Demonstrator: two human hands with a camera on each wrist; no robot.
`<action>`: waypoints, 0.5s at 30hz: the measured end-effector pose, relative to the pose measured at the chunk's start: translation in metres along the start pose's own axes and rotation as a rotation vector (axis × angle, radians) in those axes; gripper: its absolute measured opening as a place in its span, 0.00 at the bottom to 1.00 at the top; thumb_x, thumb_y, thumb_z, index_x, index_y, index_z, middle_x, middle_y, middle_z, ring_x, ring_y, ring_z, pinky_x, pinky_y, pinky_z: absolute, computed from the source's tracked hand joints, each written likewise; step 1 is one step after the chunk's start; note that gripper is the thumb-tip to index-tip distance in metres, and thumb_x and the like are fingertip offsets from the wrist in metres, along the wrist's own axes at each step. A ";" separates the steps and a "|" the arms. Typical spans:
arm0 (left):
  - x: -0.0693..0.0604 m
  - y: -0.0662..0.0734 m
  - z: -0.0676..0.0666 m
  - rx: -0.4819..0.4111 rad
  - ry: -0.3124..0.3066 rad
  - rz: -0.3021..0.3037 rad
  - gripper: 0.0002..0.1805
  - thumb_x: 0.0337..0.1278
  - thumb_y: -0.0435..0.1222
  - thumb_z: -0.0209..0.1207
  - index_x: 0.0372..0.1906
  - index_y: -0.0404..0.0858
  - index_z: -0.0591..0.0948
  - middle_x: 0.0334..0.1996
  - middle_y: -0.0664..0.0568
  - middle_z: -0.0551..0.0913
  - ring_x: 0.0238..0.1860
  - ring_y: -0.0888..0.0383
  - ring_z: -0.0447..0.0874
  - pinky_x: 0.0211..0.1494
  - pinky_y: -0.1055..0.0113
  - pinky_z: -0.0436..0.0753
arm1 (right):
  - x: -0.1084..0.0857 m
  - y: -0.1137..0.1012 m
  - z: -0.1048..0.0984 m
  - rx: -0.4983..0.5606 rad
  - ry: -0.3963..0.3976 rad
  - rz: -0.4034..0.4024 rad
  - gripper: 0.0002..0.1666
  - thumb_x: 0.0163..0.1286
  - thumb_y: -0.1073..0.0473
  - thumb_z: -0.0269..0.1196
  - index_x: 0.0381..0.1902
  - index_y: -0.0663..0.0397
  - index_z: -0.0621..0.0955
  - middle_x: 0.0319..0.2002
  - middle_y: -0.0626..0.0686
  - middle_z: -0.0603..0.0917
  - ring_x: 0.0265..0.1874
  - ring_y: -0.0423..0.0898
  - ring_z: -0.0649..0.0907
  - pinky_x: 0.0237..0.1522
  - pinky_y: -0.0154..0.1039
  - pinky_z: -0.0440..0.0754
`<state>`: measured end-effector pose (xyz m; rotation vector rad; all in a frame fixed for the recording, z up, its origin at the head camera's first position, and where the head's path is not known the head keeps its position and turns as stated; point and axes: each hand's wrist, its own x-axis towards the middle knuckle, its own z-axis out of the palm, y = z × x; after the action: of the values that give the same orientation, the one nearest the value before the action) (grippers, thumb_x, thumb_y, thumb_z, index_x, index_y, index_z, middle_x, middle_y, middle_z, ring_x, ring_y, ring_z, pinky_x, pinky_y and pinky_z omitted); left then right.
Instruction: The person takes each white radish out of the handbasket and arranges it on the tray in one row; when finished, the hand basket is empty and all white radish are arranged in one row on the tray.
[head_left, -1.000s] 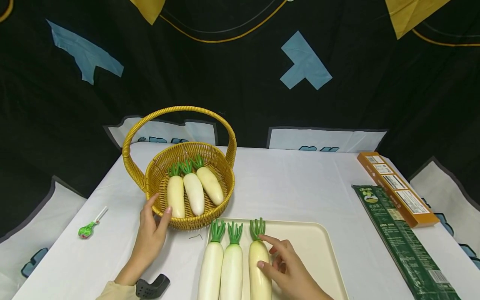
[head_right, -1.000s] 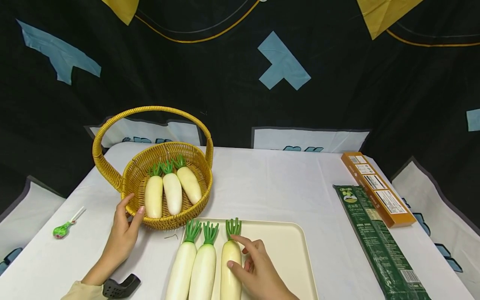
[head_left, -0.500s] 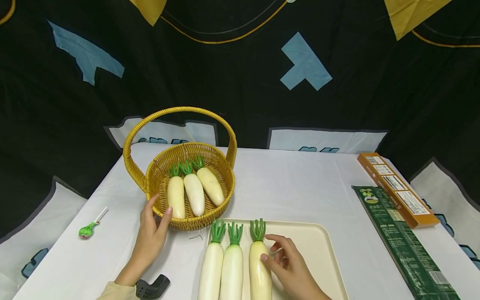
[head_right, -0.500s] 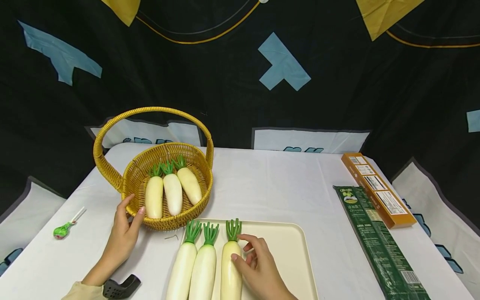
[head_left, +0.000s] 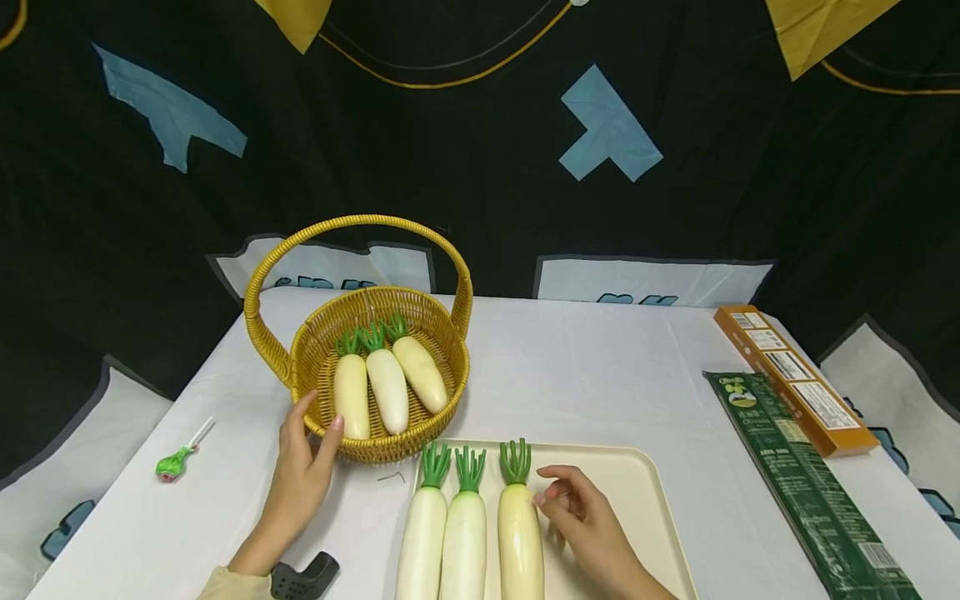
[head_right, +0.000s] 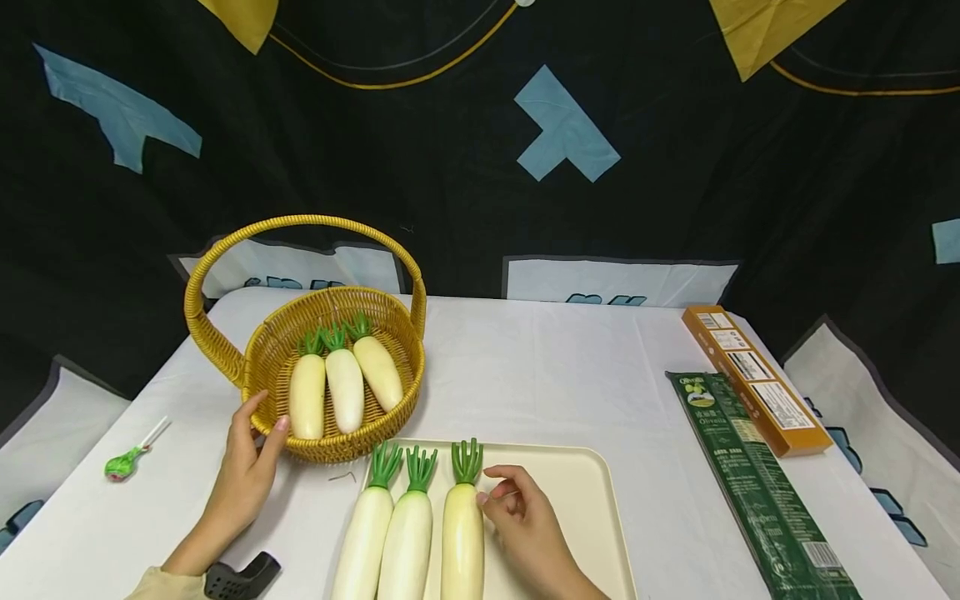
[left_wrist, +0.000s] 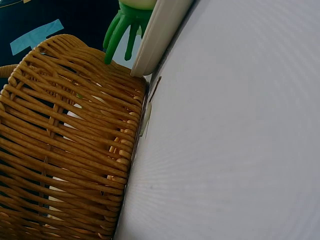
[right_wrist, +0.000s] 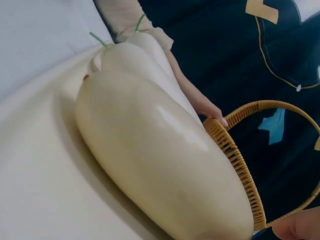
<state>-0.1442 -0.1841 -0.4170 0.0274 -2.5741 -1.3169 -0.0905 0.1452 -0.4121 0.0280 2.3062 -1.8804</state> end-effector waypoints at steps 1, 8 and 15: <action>0.000 0.000 0.000 0.003 0.001 0.001 0.34 0.66 0.47 0.43 0.70 0.38 0.46 0.67 0.30 0.47 0.66 0.32 0.49 0.59 0.36 0.60 | 0.001 0.000 0.000 0.016 0.000 0.005 0.18 0.63 0.62 0.58 0.51 0.58 0.72 0.33 0.51 0.72 0.20 0.37 0.71 0.22 0.30 0.73; 0.000 0.000 0.000 -0.008 -0.002 0.004 0.34 0.66 0.47 0.42 0.70 0.39 0.46 0.67 0.31 0.47 0.66 0.33 0.50 0.58 0.37 0.63 | 0.003 -0.002 -0.003 0.112 0.046 0.035 0.17 0.62 0.67 0.54 0.50 0.60 0.73 0.35 0.53 0.74 0.25 0.40 0.74 0.25 0.31 0.75; 0.000 -0.001 0.001 -0.013 -0.005 -0.003 0.34 0.66 0.48 0.42 0.70 0.38 0.46 0.67 0.31 0.47 0.66 0.34 0.50 0.59 0.37 0.62 | 0.007 -0.005 -0.012 0.189 0.053 0.048 0.18 0.64 0.63 0.54 0.52 0.61 0.71 0.38 0.54 0.76 0.33 0.44 0.78 0.32 0.36 0.79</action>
<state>-0.1445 -0.1840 -0.4178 0.0251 -2.5708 -1.3357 -0.0995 0.1554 -0.4058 0.1574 2.1310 -2.0903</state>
